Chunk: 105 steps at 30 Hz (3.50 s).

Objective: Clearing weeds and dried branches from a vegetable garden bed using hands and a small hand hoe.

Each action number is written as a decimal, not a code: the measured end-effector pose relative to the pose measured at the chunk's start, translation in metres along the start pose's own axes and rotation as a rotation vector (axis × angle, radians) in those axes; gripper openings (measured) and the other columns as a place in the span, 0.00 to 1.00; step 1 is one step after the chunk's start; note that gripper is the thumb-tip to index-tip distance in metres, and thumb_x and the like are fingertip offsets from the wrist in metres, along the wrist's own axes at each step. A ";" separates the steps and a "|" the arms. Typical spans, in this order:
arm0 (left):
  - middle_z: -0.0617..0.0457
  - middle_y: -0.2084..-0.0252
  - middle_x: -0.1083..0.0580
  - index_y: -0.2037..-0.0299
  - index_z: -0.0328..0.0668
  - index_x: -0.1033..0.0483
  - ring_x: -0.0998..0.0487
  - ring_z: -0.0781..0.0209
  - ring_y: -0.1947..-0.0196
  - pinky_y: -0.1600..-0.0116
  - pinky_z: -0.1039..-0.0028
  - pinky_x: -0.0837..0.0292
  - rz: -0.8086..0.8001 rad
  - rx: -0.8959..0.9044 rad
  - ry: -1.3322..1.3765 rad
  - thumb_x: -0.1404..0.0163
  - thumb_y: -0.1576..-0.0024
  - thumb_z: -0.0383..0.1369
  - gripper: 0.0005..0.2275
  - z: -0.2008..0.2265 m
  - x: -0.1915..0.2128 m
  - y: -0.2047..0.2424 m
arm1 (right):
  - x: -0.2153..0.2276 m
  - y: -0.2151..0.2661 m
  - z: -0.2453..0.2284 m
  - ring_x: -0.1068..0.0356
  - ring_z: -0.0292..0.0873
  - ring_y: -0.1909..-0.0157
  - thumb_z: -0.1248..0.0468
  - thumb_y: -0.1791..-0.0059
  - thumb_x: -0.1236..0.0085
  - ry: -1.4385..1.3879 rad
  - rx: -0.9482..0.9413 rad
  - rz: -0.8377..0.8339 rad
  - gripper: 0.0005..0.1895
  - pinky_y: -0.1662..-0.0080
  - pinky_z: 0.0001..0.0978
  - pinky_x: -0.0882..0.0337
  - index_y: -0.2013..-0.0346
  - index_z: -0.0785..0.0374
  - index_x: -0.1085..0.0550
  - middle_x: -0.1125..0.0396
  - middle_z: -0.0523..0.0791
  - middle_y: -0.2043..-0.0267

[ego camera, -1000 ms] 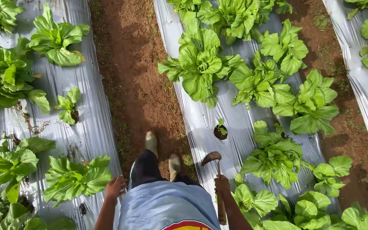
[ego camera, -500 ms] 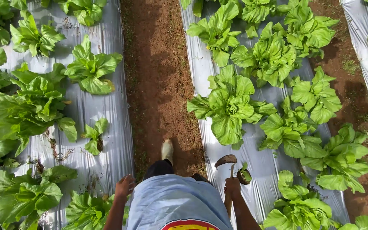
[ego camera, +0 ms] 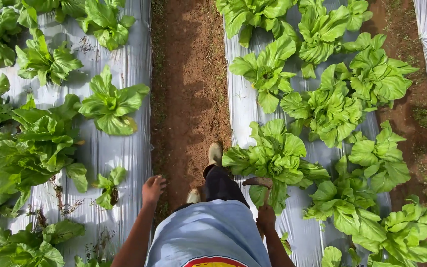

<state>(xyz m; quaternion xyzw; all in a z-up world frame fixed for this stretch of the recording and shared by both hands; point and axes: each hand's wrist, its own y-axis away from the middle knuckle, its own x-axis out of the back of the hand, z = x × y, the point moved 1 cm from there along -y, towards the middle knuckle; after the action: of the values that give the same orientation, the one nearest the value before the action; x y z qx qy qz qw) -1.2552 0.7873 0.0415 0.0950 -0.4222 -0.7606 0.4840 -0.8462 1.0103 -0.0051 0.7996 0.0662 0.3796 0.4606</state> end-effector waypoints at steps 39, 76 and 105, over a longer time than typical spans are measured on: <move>0.34 0.59 0.21 0.45 0.29 0.26 0.18 0.46 0.67 0.63 0.55 0.18 0.198 0.151 0.189 0.46 0.42 0.39 0.21 0.487 -0.108 -0.442 | -0.123 -0.238 -0.735 0.34 0.48 0.82 0.67 0.51 0.49 -0.096 0.172 -0.193 0.15 0.80 0.45 0.28 0.53 0.75 0.31 0.38 0.51 0.80; 0.36 0.64 0.22 0.55 0.33 0.21 0.19 0.47 0.66 0.61 0.58 0.22 0.322 0.149 0.176 0.50 0.42 0.38 0.14 0.994 -0.266 -0.842 | -0.257 -0.397 -1.444 0.26 0.52 0.75 0.55 0.47 0.50 0.164 0.414 -0.064 0.28 0.76 0.46 0.20 0.34 0.63 0.36 0.29 0.57 0.68; 0.33 0.45 0.24 0.31 0.38 0.36 0.22 0.31 0.47 0.44 0.36 0.29 -0.134 0.158 0.100 0.47 0.38 0.50 0.31 1.479 -0.347 -1.276 | -0.397 -0.527 -1.934 0.23 0.64 0.53 0.64 0.47 0.54 0.718 0.407 -0.173 0.24 0.58 0.58 0.20 0.38 0.74 0.29 0.30 0.64 0.52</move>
<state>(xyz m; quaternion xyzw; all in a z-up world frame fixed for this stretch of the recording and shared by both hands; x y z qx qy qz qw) -2.7320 2.1080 -0.0626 0.1989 -0.4490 -0.7498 0.4435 -2.2889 2.4555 -0.0809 0.6827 0.3631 0.5731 0.2714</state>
